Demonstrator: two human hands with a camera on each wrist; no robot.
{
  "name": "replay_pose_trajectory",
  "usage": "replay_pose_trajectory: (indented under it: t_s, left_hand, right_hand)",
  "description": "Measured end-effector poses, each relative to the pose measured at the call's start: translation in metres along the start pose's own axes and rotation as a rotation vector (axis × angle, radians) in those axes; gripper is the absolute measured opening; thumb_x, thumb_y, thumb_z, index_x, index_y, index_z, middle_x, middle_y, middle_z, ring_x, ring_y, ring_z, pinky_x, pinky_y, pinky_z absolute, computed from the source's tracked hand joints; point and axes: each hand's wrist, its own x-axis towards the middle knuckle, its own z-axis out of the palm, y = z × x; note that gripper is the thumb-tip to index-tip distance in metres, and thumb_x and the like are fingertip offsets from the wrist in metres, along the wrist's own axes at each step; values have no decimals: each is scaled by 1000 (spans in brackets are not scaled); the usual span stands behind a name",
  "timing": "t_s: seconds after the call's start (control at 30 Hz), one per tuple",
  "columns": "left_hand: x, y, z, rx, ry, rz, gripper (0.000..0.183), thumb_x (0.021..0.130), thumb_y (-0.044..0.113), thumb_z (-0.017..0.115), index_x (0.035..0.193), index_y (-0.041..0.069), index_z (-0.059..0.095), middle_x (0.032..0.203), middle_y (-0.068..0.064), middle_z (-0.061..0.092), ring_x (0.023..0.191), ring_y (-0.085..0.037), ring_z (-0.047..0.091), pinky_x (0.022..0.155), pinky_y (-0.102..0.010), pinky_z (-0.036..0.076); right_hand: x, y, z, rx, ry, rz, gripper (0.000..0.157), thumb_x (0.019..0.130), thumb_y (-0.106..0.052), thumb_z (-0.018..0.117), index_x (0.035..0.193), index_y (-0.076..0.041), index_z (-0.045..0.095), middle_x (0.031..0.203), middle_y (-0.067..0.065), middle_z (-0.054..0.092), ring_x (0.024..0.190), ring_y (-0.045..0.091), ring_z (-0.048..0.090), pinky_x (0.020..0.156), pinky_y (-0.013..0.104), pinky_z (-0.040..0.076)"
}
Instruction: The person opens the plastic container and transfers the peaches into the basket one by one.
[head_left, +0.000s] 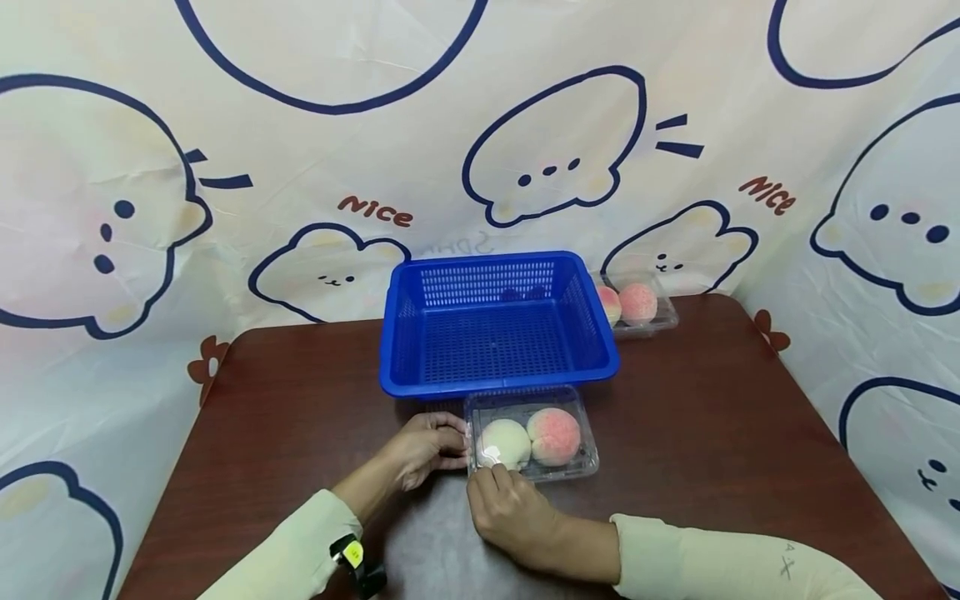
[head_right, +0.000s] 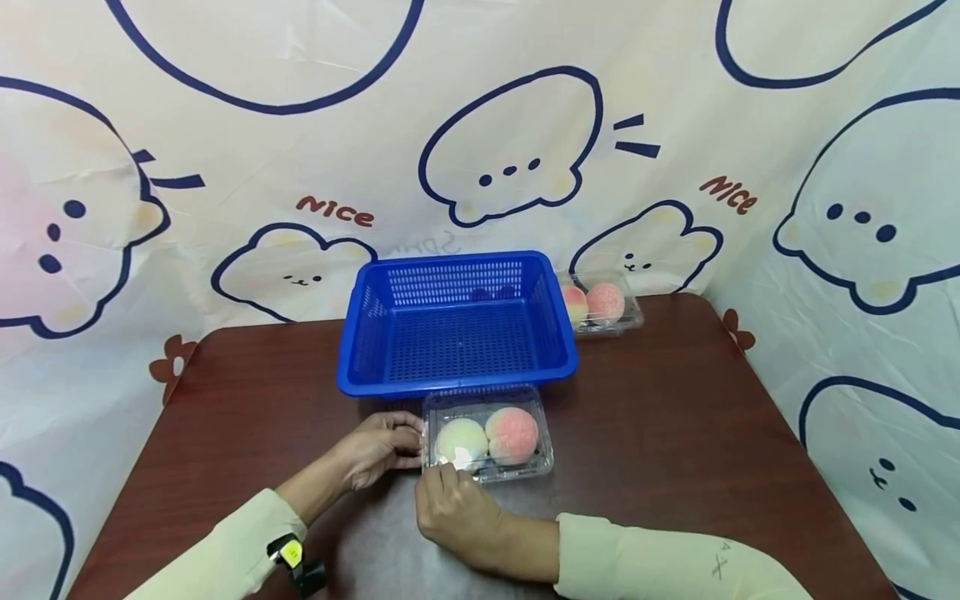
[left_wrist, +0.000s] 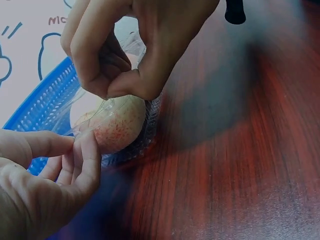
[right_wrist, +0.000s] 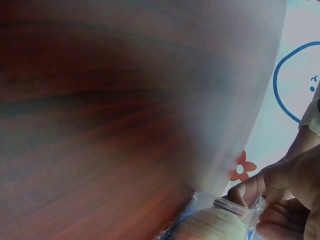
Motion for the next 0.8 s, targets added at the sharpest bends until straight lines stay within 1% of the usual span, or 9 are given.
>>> replay_pose_trajectory:
  t_s: [0.1,0.23,0.33,0.43,0.5,0.6,0.7,0.8]
  left_hand:
    - [-1,-1,0,0,7,17,18,86,-12,59,103,-5,56,83,-5,59,75,-13,63,74,-27,62]
    - [-2,-1,-2,-5,-9,19,22,87,-12,58,108,-8,56,85,-5,59,78,-13,63,75,-27,62]
    - [-2,-2,-2,-11,-32,11,23,88,-12,57,111,-10,55,86,-5,60,79,-13,63,77,-27,62]
    - [-4,-1,-4,-16,-47,5,24,88,-11,60,111,-9,55,88,-7,61,80,-13,63,78,-28,62]
    - [-4,0,-4,-16,-56,0,23,89,-11,61,111,-9,55,89,-8,62,80,-14,63,79,-29,63]
    - [-4,1,-5,-13,-62,-5,22,90,-11,62,111,-9,55,88,-10,61,80,-16,63,78,-28,63]
    - [-4,3,-5,1,-62,-7,21,90,-12,60,111,-10,55,86,-9,60,79,-17,62,77,-28,64]
    - [-5,3,-4,14,-62,-9,21,90,-14,59,111,-11,55,85,-7,59,79,-17,61,77,-28,64]
  right_hand:
    - [2,-1,-3,13,-32,10,36,93,3,32,71,-12,58,69,-1,53,56,10,47,41,18,41]
    - [4,-3,-7,28,-114,24,37,94,2,31,72,-13,57,71,-1,54,60,10,50,42,20,44]
    - [5,-4,-12,52,-177,21,31,94,-2,37,75,-14,59,74,-2,56,64,11,53,44,20,46]
    - [6,-5,-18,72,-225,0,26,92,-6,41,82,-13,65,79,-2,60,69,11,56,48,21,49]
    - [5,-5,-20,72,-243,-17,30,93,-5,39,85,-12,68,82,-1,62,71,11,58,50,20,51]
    - [5,-7,-22,65,-250,-26,44,97,1,29,88,-10,70,84,0,64,74,12,59,55,19,55]
    - [6,-9,-22,54,-241,-19,37,94,0,36,88,-8,72,83,1,66,75,13,61,59,19,57]
    - [8,-10,-23,51,-236,-3,26,87,-4,44,85,-7,71,81,2,66,73,14,61,61,19,59]
